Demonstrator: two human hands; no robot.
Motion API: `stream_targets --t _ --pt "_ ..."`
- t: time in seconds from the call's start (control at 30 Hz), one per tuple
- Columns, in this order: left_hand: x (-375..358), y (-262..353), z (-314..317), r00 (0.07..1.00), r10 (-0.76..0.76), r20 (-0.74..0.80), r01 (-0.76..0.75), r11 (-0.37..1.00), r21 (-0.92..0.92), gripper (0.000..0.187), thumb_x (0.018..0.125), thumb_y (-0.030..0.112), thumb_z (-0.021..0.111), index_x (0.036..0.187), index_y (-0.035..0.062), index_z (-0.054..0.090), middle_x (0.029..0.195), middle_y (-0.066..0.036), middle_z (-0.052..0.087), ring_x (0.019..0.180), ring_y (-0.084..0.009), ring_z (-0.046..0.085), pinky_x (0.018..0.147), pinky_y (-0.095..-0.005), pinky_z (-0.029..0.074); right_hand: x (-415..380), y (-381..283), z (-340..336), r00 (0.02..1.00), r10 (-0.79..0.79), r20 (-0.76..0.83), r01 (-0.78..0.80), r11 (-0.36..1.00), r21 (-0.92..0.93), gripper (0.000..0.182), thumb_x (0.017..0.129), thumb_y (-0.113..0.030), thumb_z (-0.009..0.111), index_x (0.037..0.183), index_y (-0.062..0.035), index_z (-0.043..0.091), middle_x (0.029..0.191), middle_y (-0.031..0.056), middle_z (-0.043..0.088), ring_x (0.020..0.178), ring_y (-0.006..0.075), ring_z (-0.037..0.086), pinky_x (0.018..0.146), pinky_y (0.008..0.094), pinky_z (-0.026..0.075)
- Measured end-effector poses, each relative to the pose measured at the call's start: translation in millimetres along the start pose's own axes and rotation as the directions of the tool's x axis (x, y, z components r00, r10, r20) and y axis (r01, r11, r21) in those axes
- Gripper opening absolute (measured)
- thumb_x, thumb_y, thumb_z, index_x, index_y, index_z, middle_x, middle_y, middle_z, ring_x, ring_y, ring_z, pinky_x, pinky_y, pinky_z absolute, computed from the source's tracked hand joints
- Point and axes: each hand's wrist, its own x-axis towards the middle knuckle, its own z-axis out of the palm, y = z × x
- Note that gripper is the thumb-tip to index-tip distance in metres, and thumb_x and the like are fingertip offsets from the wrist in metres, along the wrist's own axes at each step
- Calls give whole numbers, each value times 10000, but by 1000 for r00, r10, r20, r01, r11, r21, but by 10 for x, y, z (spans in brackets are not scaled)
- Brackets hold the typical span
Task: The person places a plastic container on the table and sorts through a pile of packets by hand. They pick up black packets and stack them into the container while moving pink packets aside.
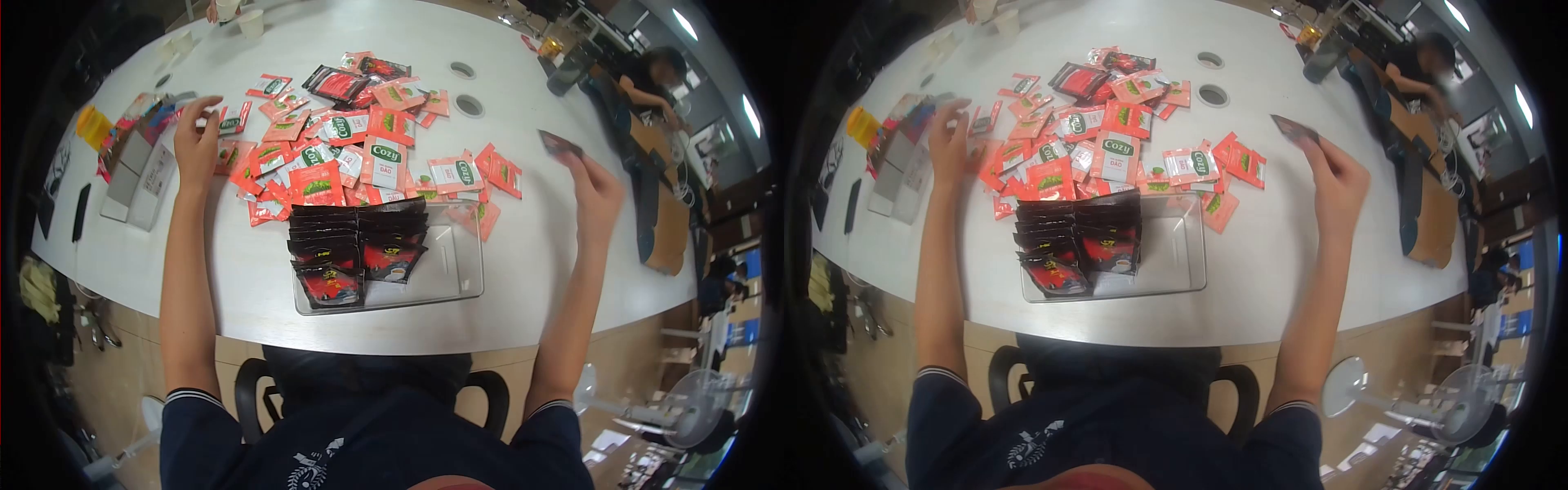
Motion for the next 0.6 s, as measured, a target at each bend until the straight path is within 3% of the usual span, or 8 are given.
stream_targets --t 0.03,0.17,0.23,0.3,0.4,0.5,0.53,0.6 --pt "-23 58 8 999 22 26 -23 1000 5 250 984 52 623 1200 90 743 1176 -22 698 971 -124 634 749 -271 506 -151 -267 -44 999 -38 -27 40 996 77 234 974 -140 727 1072 58 802 735 34 697 560 56 469 525 199 315" --pt "-33 291 42 989 120 82 -121 993 -1 246 997 25 591 1191 87 730 1195 -22 694 940 -127 642 726 -267 505 -799 -1039 -83 957 14 289 -119 930 349 131 966 -14 695 1041 76 754 776 69 742 555 62 583 503 204 418" --pt "-18 354 59 981 169 94 -165 985 -48 251 1003 15 579 1194 87 725 1203 -17 692 926 -134 646 712 -265 504 -995 -1310 99 884 102 457 -280 898 341 101 963 11 697 1043 65 726 770 78 755 558 76 630 495 227 471" --pt "-17 367 66 978 175 111 -171 984 -46 263 998 4 579 1205 82 721 1221 -13 688 922 -135 648 692 -263 503 -1107 -1338 253 799 131 587 -344 900 268 101 982 -15 699 1051 54 725 753 81 757 585 84 660 512 227 485" --pt "-42 392 74 976 190 111 -185 981 -57 271 996 0 579 1211 84 721 1234 -17 683 927 -135 648 695 -263 510 -1251 -1352 534 750 259 609 -466 860 208 111 991 -40 703 1061 41 731 745 78 765 593 85 675 523 223 495" --pt "-21 349 57 974 203 97 -198 979 -56 276 996 2 578 1217 85 721 1244 -24 679 929 -140 648 706 -267 523 -1343 -1257 697 764 278 582 -426 895 133 136 998 -67 712 1091 29 735 733 69 769 591 76 676 530 219 497" --pt "-16 335 55 974 203 96 -199 978 -58 277 997 2 576 1218 85 721 1247 -26 679 930 -143 648 710 -269 527 -1365 -1246 699 791 264 552 -378 920 101 122 983 -79 729 1036 27 754 720 89 765 560 88 674 522 239 487" --pt "-12 312 58 974 201 101 -196 979 -62 277 997 4 575 1219 85 721 1249 -28 679 935 -148 650 716 -272 533 -1359 -1254 678 854 126 505 -117 992 -49 105 961 -84 746 934 17 754 675 104 721 533 114 651 515 269 467"
